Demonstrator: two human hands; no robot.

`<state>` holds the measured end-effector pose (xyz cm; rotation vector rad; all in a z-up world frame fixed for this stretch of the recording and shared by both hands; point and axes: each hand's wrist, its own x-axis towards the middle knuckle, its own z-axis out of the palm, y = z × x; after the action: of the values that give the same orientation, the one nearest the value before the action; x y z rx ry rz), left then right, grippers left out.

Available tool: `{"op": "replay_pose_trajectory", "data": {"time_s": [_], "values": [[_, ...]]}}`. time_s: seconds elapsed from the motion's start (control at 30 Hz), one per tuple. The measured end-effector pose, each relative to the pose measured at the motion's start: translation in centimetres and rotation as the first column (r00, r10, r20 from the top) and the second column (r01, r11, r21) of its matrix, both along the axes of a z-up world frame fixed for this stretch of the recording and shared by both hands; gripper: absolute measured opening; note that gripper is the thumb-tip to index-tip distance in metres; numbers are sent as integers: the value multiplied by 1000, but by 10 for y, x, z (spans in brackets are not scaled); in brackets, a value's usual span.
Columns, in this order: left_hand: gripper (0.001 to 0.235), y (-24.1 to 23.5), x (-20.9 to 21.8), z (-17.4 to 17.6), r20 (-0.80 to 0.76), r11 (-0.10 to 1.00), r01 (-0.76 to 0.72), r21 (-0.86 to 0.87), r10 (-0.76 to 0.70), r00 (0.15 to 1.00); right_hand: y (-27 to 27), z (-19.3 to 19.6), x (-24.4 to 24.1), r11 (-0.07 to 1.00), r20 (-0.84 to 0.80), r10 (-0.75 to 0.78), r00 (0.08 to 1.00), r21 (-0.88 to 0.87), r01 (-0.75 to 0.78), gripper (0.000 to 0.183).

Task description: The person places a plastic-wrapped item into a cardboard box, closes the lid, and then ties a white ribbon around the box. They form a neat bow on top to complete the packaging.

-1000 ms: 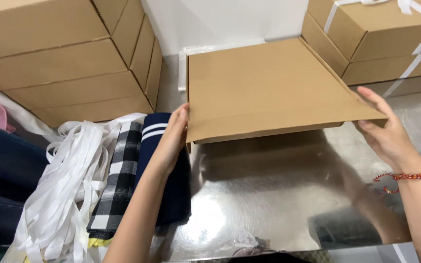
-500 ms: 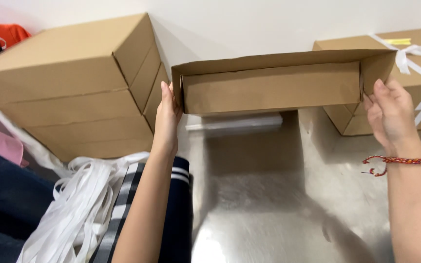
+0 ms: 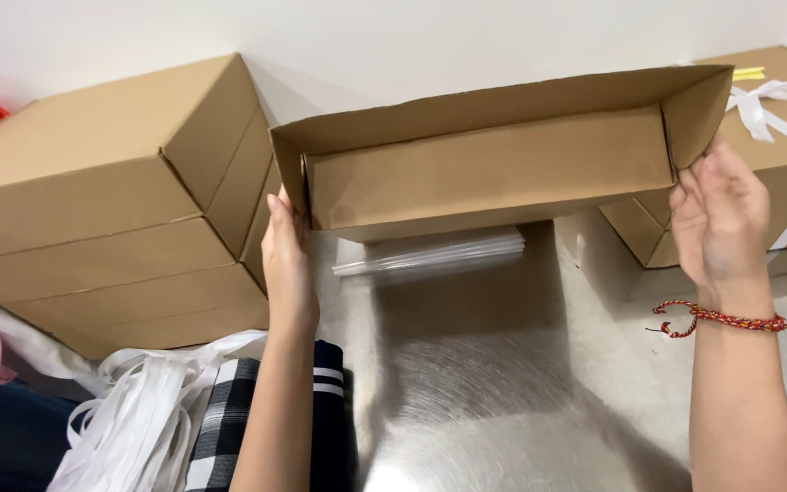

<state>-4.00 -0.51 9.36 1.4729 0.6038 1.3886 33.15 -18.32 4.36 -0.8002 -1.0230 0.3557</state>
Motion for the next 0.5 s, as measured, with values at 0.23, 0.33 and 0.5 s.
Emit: {"op": "replay_pose_trajectory", "data": {"time_s": [0.23, 0.33, 0.5], "values": [[71, -2, 0, -5, 1, 996, 38, 80, -38, 999, -1, -4, 5, 1000, -10, -22, 1000, -11, 22, 66], [66, -4, 1, -7, 37, 996, 43, 75, -46, 998, -6, -5, 6, 1000, -72, -1, 997, -13, 0, 68], [64, -4, 2, -11, -104, 989, -77, 125, 90, 990, -6, -5, 11, 1000, -69, -2, 998, -14, 1, 60]]}}
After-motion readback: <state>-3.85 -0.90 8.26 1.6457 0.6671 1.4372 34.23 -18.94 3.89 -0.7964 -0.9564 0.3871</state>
